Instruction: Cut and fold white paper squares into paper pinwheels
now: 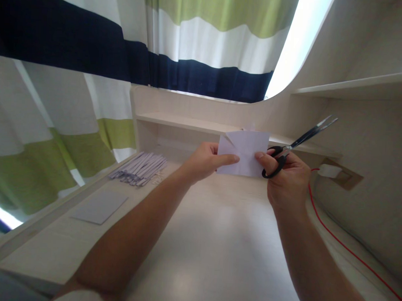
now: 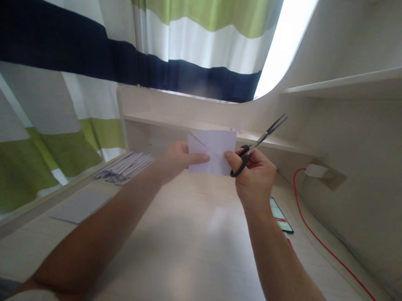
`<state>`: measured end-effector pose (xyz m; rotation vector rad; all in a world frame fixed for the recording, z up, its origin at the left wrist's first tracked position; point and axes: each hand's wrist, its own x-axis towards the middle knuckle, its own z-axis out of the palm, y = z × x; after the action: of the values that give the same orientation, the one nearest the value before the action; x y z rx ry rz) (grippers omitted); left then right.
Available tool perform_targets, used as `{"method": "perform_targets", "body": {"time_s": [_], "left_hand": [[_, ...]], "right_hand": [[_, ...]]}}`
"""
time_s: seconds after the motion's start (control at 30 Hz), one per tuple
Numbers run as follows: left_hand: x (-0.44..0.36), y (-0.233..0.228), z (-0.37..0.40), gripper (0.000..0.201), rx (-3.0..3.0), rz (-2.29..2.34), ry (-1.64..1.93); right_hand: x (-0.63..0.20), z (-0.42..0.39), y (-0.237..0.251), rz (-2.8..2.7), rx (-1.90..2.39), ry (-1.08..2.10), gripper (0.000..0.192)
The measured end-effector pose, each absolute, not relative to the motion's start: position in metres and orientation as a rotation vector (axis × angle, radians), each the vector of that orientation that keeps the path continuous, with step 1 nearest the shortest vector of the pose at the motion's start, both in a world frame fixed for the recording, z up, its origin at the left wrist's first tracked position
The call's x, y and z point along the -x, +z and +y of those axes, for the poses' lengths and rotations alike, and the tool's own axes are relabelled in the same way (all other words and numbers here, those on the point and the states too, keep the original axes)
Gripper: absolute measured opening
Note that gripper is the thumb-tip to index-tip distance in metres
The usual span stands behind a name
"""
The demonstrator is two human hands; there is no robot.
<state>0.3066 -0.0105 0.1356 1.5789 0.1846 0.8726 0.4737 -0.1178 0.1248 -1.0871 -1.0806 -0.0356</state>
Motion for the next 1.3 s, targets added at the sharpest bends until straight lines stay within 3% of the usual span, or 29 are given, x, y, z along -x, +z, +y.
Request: {"method": "perform_targets", "body": {"time_s": [0.13, 0.37, 0.63, 0.97, 1.1, 1.3], "left_hand": [[-0.306, 0.137, -0.011, 0.021, -1.578, 0.276, 0.937], [-0.314, 0.13, -0.017, 0.043, -1.486, 0.274, 0.944], [-0.318, 0.131, -0.021, 0.033, -1.515, 0.375, 1.103], [-0.286, 0.149, 0.003, 0.028, -1.68, 0.525, 1.399], [-0.268, 0.16, 0.006, 0.023, -1.704, 0.583, 1.514], [-0.257, 0.167, 0.003, 0.027, -1.621, 0.564, 1.486]], "right_hand": [[-0.471, -0.115, 0.122, -1.036, 1.027, 0.015, 0.027], [-0.46, -0.112, 0.127, -0.958, 0.993, 0.135, 0.028], [-0.46, -0.109, 0.124, -0.86, 0.931, 0.375, 0.024], [-0.488, -0.132, 0.147, -1.408, 1.316, 0.561, 0.045], [-0.493, -0.135, 0.147, -1.706, 1.545, 0.628, 0.043], [-0.479, -0.127, 0.137, -1.719, 1.569, 0.759, 0.041]]}}
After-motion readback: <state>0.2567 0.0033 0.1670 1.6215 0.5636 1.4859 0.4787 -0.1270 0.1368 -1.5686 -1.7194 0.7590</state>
